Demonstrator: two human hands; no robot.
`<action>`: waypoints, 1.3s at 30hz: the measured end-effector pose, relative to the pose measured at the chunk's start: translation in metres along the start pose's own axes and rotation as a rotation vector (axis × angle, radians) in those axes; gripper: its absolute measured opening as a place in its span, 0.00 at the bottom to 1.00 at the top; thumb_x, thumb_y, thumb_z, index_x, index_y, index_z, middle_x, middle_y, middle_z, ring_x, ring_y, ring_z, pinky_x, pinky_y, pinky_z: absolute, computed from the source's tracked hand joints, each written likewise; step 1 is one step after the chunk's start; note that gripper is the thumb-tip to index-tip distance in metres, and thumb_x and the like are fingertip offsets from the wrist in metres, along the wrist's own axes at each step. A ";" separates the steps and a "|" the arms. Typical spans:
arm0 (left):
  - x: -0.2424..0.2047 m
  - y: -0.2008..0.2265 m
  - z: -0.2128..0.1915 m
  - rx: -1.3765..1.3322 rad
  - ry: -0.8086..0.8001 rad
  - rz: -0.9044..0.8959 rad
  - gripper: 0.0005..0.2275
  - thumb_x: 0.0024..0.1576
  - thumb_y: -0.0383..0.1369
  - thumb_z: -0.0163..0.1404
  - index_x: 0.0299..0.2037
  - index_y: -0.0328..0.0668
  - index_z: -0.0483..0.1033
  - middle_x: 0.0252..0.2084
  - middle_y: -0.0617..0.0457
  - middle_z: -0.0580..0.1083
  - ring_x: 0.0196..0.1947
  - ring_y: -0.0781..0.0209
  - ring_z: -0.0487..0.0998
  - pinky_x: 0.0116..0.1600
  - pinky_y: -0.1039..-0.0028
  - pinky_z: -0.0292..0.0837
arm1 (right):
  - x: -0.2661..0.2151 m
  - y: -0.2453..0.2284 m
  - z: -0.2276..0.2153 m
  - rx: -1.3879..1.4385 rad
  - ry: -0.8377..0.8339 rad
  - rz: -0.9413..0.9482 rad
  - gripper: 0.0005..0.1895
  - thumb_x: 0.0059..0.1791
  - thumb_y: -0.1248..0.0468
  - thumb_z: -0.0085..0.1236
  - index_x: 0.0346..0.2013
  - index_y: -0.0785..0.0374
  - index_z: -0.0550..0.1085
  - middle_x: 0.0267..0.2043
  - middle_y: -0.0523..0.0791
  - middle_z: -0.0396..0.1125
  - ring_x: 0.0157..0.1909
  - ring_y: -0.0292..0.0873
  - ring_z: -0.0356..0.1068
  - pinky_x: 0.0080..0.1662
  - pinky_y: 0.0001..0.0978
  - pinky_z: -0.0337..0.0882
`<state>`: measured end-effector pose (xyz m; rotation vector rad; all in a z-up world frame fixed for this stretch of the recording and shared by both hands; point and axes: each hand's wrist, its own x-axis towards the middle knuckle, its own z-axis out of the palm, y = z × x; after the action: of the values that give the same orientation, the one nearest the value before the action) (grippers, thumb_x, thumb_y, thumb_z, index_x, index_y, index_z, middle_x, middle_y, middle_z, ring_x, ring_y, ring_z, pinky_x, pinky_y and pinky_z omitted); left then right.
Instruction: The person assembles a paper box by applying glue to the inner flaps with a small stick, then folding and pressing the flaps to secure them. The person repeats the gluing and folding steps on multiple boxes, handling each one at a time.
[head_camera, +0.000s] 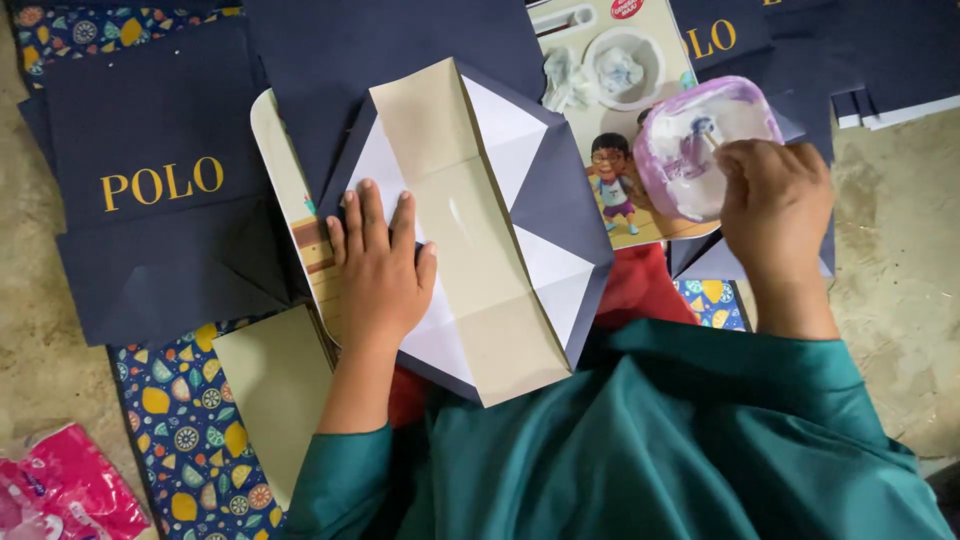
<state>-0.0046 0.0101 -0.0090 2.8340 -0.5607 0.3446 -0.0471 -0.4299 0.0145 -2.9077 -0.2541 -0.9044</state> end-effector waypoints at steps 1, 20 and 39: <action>0.000 0.000 0.000 0.001 -0.001 0.006 0.26 0.63 0.42 0.48 0.70 0.41 0.66 0.75 0.29 0.55 0.74 0.27 0.55 0.71 0.36 0.49 | -0.007 0.011 0.003 -0.033 -0.020 0.057 0.05 0.62 0.71 0.60 0.45 0.61 0.81 0.41 0.50 0.75 0.37 0.56 0.66 0.39 0.45 0.64; 0.000 0.001 -0.004 -0.021 -0.027 -0.002 0.27 0.61 0.42 0.48 0.70 0.42 0.64 0.75 0.29 0.54 0.74 0.28 0.53 0.72 0.36 0.48 | 0.018 -0.017 -0.045 0.629 0.085 0.345 0.08 0.70 0.75 0.47 0.50 0.77 0.73 0.49 0.57 0.72 0.51 0.50 0.70 0.54 0.38 0.68; -0.004 -0.007 0.013 -0.077 0.100 0.000 0.28 0.60 0.44 0.50 0.69 0.40 0.68 0.72 0.27 0.59 0.73 0.27 0.56 0.73 0.37 0.42 | 0.025 -0.192 0.024 0.397 0.002 -0.433 0.11 0.53 0.65 0.56 0.26 0.61 0.70 0.28 0.47 0.67 0.32 0.53 0.68 0.36 0.44 0.67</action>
<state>-0.0028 0.0141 -0.0239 2.7255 -0.5409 0.4522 -0.0490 -0.2348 0.0151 -2.5191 -0.9692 -0.7892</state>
